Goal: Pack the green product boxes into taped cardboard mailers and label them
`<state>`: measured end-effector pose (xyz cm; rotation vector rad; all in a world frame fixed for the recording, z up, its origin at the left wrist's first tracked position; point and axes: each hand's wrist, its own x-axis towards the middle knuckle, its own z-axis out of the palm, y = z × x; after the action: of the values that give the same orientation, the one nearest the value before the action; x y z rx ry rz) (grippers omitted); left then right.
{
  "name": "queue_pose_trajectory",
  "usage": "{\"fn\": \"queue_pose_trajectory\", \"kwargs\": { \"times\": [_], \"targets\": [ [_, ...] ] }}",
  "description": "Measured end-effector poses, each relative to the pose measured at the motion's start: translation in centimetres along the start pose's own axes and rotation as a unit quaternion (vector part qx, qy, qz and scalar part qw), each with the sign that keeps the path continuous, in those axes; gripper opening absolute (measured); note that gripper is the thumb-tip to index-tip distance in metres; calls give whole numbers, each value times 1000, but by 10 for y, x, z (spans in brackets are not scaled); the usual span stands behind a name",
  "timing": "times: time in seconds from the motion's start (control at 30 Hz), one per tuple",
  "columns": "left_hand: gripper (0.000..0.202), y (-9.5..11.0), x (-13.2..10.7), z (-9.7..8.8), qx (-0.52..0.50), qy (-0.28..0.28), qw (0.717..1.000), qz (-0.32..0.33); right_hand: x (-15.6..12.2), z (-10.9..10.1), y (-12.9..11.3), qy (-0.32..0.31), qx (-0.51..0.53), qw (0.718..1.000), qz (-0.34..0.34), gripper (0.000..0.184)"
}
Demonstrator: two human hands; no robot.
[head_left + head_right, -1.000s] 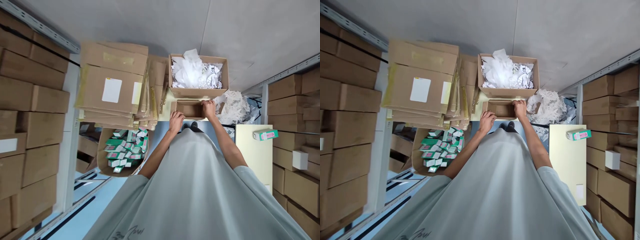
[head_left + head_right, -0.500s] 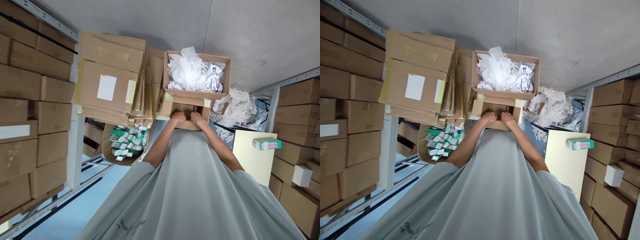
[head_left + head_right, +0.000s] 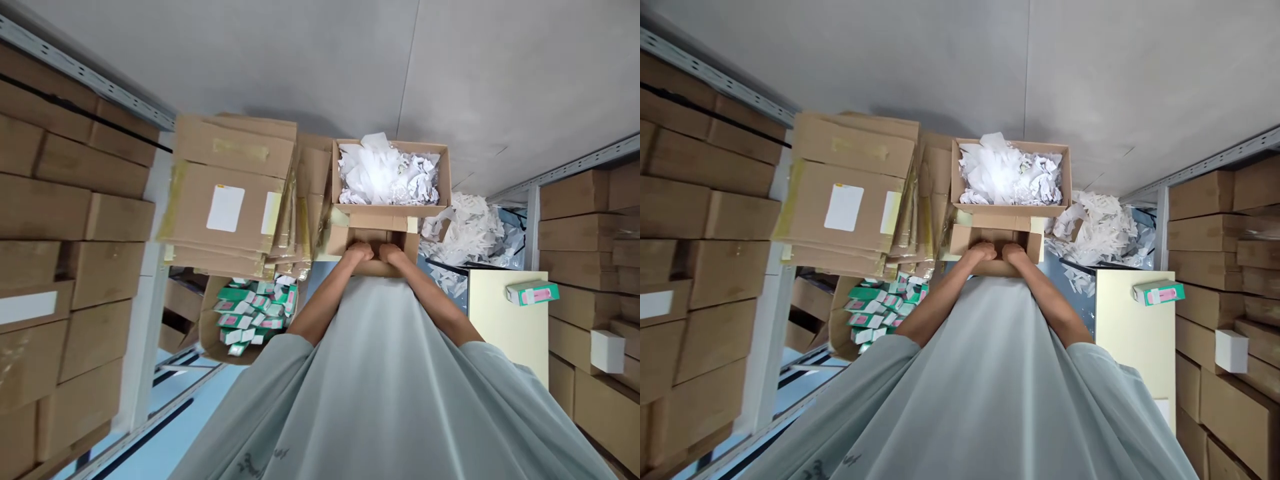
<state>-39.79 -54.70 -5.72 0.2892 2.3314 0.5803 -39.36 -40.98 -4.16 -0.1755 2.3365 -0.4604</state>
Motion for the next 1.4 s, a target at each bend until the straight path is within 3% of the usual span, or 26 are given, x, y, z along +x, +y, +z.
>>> {"fn": "queue_pose_trajectory", "kwargs": {
  "times": [0.07, 0.13, 0.27, 0.37, 0.43, 0.53, 0.8, 0.87, 0.97, 1.07, 1.2, 1.33, 1.4],
  "targets": [
    [35, -5, -13, -6, 9, 11, 1000, 5, -14, -9, 0, -4, -14, 1000, 6, 30],
    [44, -16, -32, -12, 10, 43, 999, 23, -36, -18, 7, 23, -20, 1000, 0, 33],
    [60, -54, -73, -21, -52, 225, 970, 69, -83, -23, 36, 161, -2, 987, -26, 47],
    [54, -79, -89, -20, -91, 330, 939, 19, -100, -13, 57, 287, 13, 958, 17, 41],
    [49, -89, -89, -19, -126, 327, 936, -32, -100, -6, 65, 330, 39, 941, 58, 39],
    [45, -94, -80, -19, -186, 273, 942, -65, -91, -2, 69, 319, 98, 938, 90, 43],
    [38, -97, -71, -33, -220, 272, 934, -74, -78, -28, 56, 286, 100, 946, 115, 35],
    [33, -94, -78, -43, -212, 300, 928, -59, -86, -40, 51, 313, 65, 940, 115, 30],
    [27, -76, -88, -72, -182, 403, 897, 1, -91, -73, 36, 397, 22, 916, 58, 26],
    [30, -48, -78, -110, -157, 434, 882, 96, -67, -121, 10, 423, -11, 905, -36, 30],
    [31, -16, -29, -145, -116, 385, 901, 166, 15, -176, -30, 407, -55, 906, -106, 39],
    [38, -7, 18, -141, -109, 365, 918, 111, 85, -194, -56, 377, -57, 922, -64, 75],
    [38, -9, 28, -132, -103, 365, 922, 82, 97, -192, -60, 339, -72, 937, -38, 73]
  ]
}}
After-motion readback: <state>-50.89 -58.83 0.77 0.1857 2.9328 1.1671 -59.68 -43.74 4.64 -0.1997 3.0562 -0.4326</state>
